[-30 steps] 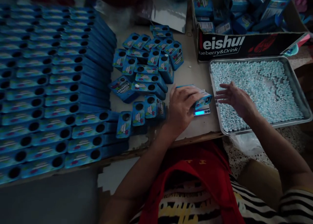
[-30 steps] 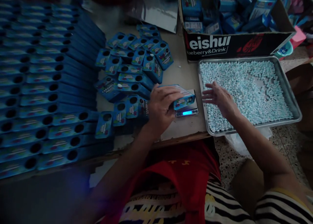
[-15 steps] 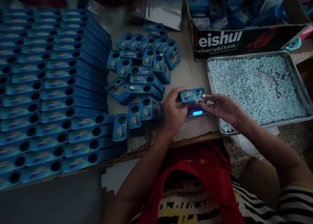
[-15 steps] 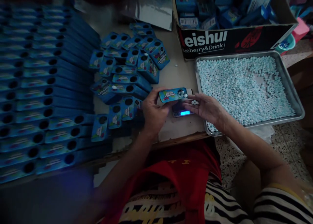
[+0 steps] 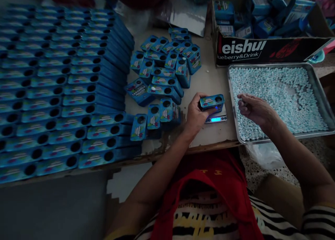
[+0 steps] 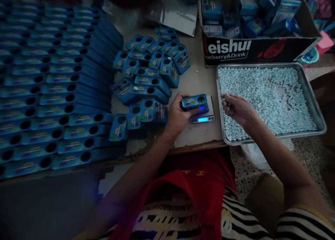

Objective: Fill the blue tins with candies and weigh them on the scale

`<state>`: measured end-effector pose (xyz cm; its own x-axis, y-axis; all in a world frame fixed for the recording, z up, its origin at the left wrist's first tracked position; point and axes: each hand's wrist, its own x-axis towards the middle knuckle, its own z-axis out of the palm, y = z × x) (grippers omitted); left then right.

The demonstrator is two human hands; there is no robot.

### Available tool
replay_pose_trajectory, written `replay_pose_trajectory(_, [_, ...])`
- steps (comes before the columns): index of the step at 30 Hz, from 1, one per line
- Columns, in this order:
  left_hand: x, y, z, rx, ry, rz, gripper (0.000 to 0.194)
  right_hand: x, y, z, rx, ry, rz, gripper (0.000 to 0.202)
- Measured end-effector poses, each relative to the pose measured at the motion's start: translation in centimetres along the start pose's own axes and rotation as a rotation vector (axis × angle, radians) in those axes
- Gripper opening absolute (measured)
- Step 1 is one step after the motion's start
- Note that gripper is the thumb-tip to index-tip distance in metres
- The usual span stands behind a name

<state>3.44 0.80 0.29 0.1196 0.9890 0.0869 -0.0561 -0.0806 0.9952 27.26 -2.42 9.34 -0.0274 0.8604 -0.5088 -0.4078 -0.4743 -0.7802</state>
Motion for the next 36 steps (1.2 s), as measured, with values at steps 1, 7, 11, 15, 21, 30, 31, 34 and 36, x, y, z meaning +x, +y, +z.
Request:
replay_pose_trajectory(1, [0.4,-0.3,0.0,0.01,-0.013,0.017,0.054,-0.1,0.1,0.0,-0.001,0.009,0.008,0.01])
replay_pose_trajectory(7, [1.8,-0.7,-1.5,-0.013,-0.122,0.065,0.069,-0.9,-0.6,1.2,-0.172,-0.073,-0.043,0.009])
replay_pose_trajectory(11, [-0.1,1.9,-3.4,0.145,-0.049,0.138,0.062,-0.8,-2.3,3.3,-0.408,-0.204,-0.138,0.012])
replay_pose_trajectory(15, [-2.4,5.5,-5.1,0.343,0.045,0.233,0.057,0.0,-3.7,5.3,-0.48,-0.223,-0.132,0.02])
replay_pose_trajectory(21, [-3.1,8.4,-6.6,0.36,0.048,0.349,0.054,0.9,-4.6,6.4,-0.48,-0.138,-0.067,0.027])
replay_pose_trajectory(30, [-1.7,7.4,-6.0,0.344,-0.015,0.322,0.05,0.9,-5.4,6.2,-0.625,-0.103,-0.124,0.024])
replay_pose_trajectory(31, [-1.5,7.0,-5.8,0.347,-0.014,0.323,0.052,0.9,-5.6,6.3,-0.643,-0.107,-0.135,0.023])
replay_pose_trajectory(34, [-1.2,6.0,-5.1,0.355,-0.017,0.327,0.06,0.6,-6.0,6.8,-0.681,-0.101,-0.141,0.022])
replay_pose_trajectory(36, [-1.1,5.4,-4.8,0.35,-0.029,0.326,0.065,0.5,-6.1,7.1,-0.703,-0.091,-0.139,0.021])
